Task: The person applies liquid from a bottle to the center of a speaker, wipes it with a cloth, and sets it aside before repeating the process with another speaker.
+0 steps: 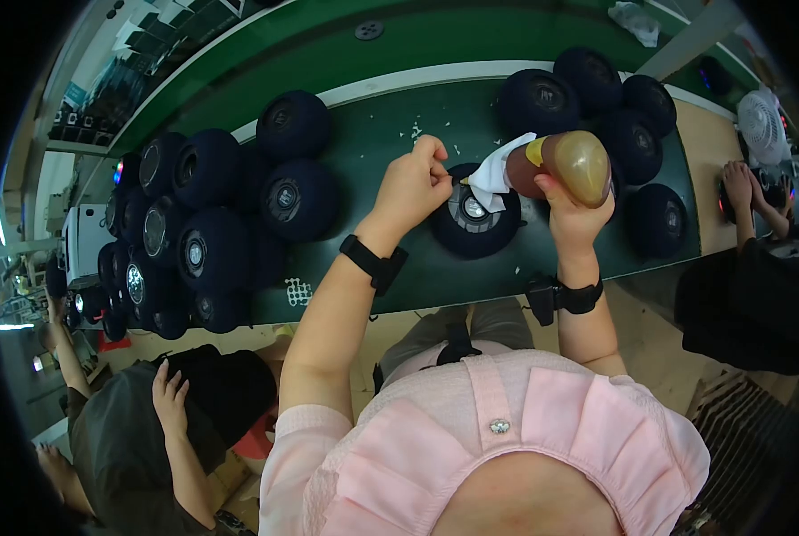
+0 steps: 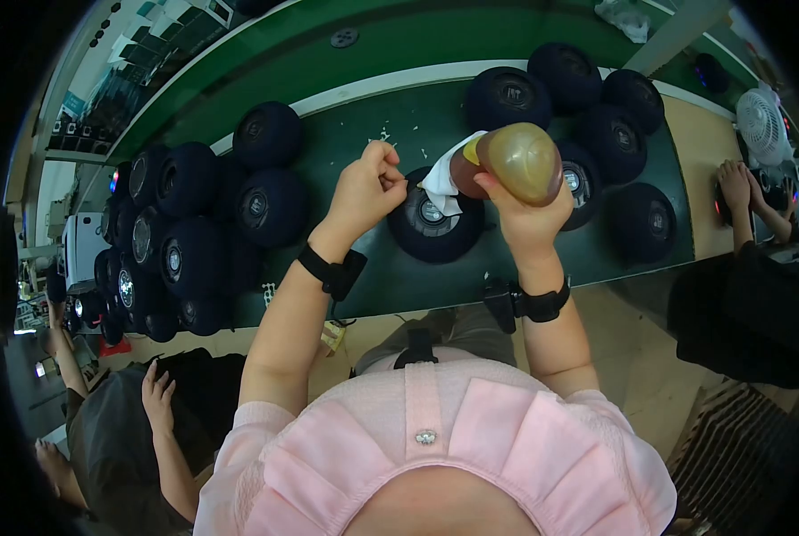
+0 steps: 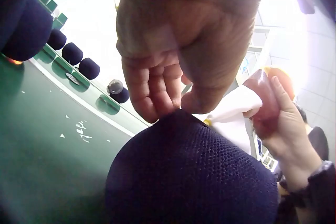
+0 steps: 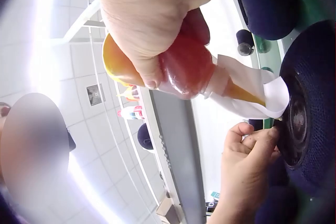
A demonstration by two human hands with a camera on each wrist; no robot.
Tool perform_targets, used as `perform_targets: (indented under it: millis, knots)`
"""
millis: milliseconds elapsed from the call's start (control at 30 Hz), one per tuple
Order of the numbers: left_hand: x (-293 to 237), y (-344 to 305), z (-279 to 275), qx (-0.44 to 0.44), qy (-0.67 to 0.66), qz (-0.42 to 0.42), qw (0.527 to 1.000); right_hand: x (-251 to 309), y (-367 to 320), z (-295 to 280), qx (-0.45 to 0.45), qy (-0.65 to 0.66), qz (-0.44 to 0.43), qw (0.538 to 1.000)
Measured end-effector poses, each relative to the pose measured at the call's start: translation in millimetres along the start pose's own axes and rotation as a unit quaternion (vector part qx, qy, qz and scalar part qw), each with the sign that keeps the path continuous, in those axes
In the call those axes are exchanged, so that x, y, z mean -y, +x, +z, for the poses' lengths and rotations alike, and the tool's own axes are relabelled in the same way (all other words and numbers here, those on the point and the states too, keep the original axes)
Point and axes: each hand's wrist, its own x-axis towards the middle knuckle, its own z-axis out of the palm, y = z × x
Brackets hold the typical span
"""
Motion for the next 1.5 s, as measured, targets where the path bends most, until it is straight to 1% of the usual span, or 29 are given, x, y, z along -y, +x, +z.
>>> perform_targets:
  millis: [33,67,133,167,233,267,333,367,433,600,667,700,767,867,933,1000,1033,1100,1200,1267,1300,1333,1400,1467,1500]
  knots:
    - [2,0,0,-0.002,0.001,0.002,1.000,-1,-3,-1,-0.007,0.009,0.019,1.000]
    - [3,-1,1,-0.004,0.002,0.005,1.000,-3,-6,-3,-0.006,0.008,0.018,1.000]
    - [2,-1,0,-0.001,0.005,0.005,1.000,-9,-9,-8,-0.019,0.036,0.061,0.997]
    - [2,-1,0,0.002,0.007,0.003,1.000,-11,-11,-10,-0.019,0.036,0.058,0.997]
    - [3,-2,1,0.002,0.008,0.003,1.000,-15,-16,-13,-0.045,0.065,0.119,0.990]
    - [3,-1,1,0.002,0.009,0.002,1.000,-17,-19,-14,-0.045,0.065,0.117,0.990]
    - [2,-1,1,0.005,0.002,0.000,1.000,-20,-26,-16,-0.103,0.141,0.201,0.964]
    - [2,-1,1,0.010,-0.004,-0.005,1.000,-22,-31,-17,-0.103,0.140,0.199,0.964]
    - [1,0,0,0.009,0.003,-0.004,1.000,-25,-38,-19,-0.133,0.172,0.251,0.943]
    - [0,1,0,0.004,-0.011,-0.012,1.000,-21,-46,-19,-0.127,0.190,0.246,0.942]
    - [-1,1,-1,0.005,-0.017,-0.019,1.000,-15,-46,-17,-0.105,0.167,0.189,0.962]
    - [-2,1,-2,0.005,-0.015,-0.019,1.000,-13,-47,-17,-0.106,0.168,0.189,0.962]
    - [-3,2,-2,0.015,-0.015,-0.027,0.999,-9,-51,-19,-0.077,0.116,0.166,0.976]
    - [-1,4,-2,0.017,-0.012,-0.021,1.000,-7,-57,-19,-0.053,0.135,0.163,0.976]
    - [0,6,-2,0.019,-0.011,-0.013,1.000,-4,-61,-16,-0.044,0.122,0.163,0.978]
    - [0,10,-4,0.021,-0.011,-0.004,1.000,-4,-63,-12,-0.073,0.178,0.211,0.958]
    - [0,11,-5,0.030,-0.014,-0.005,0.999,-5,-63,-11,-0.073,0.179,0.211,0.958]
    - [1,11,-4,0.041,-0.018,-0.007,0.999,-9,-65,-10,-0.096,0.221,0.262,0.935]
    - [3,3,-4,0.033,-0.048,0.004,0.998,-16,-66,-14,-0.099,0.225,0.277,0.929]
    - [-1,-16,-6,-0.083,0.022,-0.012,0.996,-14,-64,-15,-0.101,0.238,0.279,0.925]
    - [-7,-29,-9,-0.141,0.064,-0.089,0.984,-13,-64,-15,-0.105,0.250,0.280,0.921]
    - [-15,-42,-8,-0.138,0.067,-0.089,0.984,-12,-63,-15,-0.109,0.251,0.282,0.919]
    - [-30,-63,1,-0.104,0.085,-0.257,0.957,-12,-64,-17,-0.112,0.268,0.325,0.900]
    - [-29,-73,20,-0.062,0.086,-0.247,0.963,-17,-65,-18,-0.109,0.270,0.331,0.898]
    - [-31,-71,24,-0.057,0.117,-0.247,0.960,-18,-65,-18,-0.105,0.272,0.335,0.896]
